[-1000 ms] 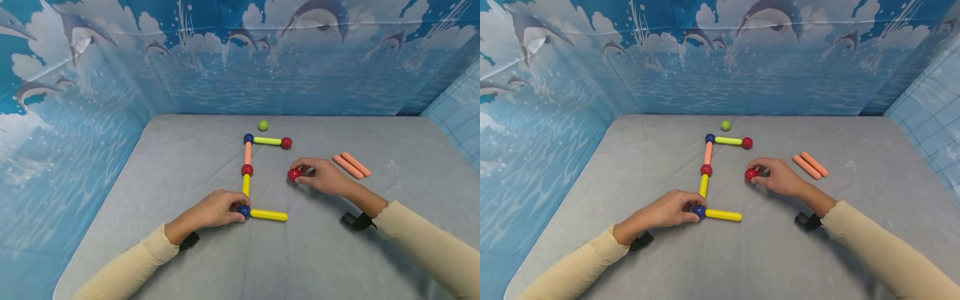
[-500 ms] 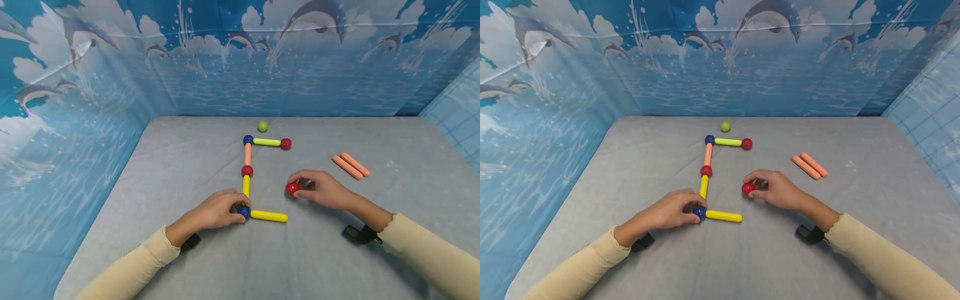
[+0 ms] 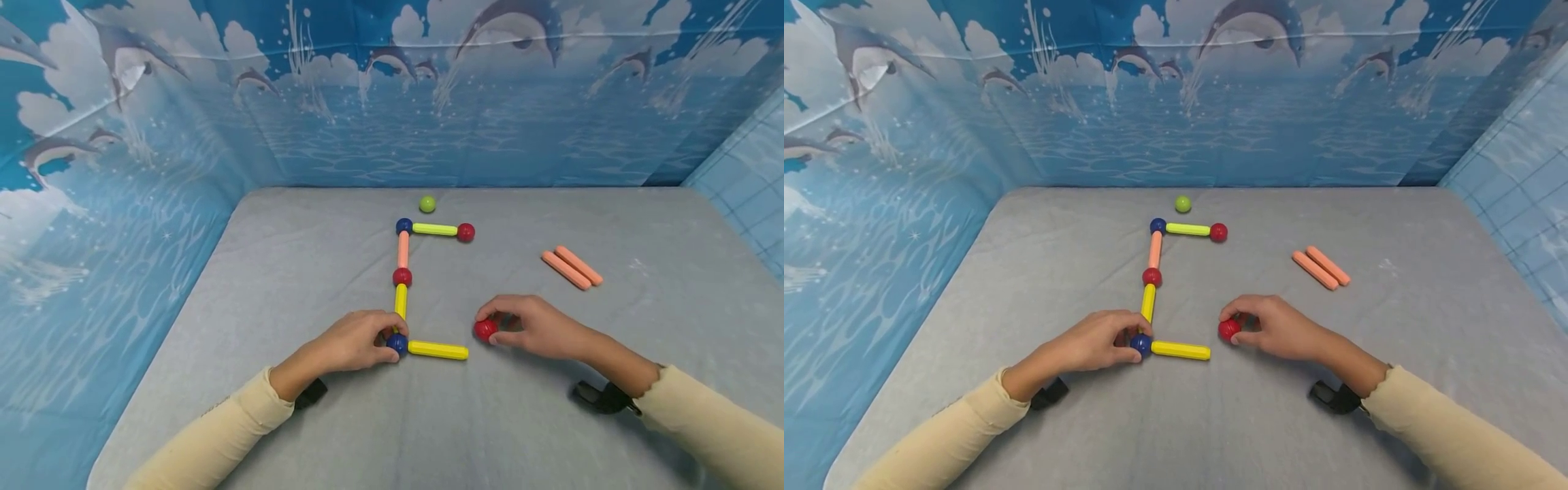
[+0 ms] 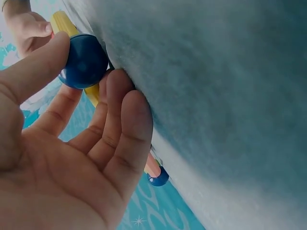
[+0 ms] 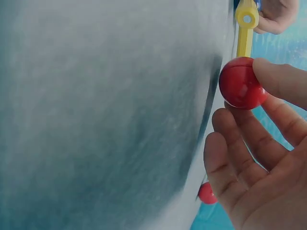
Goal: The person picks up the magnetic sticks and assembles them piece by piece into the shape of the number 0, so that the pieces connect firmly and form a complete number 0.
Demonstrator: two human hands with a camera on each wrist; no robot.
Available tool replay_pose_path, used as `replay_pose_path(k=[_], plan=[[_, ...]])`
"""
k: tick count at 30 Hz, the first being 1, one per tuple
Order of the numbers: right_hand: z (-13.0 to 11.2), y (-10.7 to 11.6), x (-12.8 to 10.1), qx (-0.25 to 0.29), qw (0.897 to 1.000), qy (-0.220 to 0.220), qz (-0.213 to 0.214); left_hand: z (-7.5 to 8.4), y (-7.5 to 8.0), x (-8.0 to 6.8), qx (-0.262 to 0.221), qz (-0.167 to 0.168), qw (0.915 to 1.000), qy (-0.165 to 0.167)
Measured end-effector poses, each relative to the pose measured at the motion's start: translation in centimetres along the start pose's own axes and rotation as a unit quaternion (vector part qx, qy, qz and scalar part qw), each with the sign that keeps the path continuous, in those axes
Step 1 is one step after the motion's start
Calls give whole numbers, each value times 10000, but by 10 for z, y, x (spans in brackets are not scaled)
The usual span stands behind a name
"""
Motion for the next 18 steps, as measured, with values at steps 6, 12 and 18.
replay_pose_path(k=[6,12,18], plan=[[-5,-9,0,-6,9995,72,-314,-1,-2,-1,-89,3,10000,-34],[-7,-13,0,-127,9991,33,-415,-1,-4,-1,-81,-15,10000,-46],[-13,-14,3,-237,9987,194,-418,-1,-1,-1,-46,16,10000,-39]])
Point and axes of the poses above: each hand's wrist, its own x-axis towards the middle knuckle, its own y-axis out of the back of the hand, z = x × y, the point moved 9 cm from there along x, towards the middle knuckle
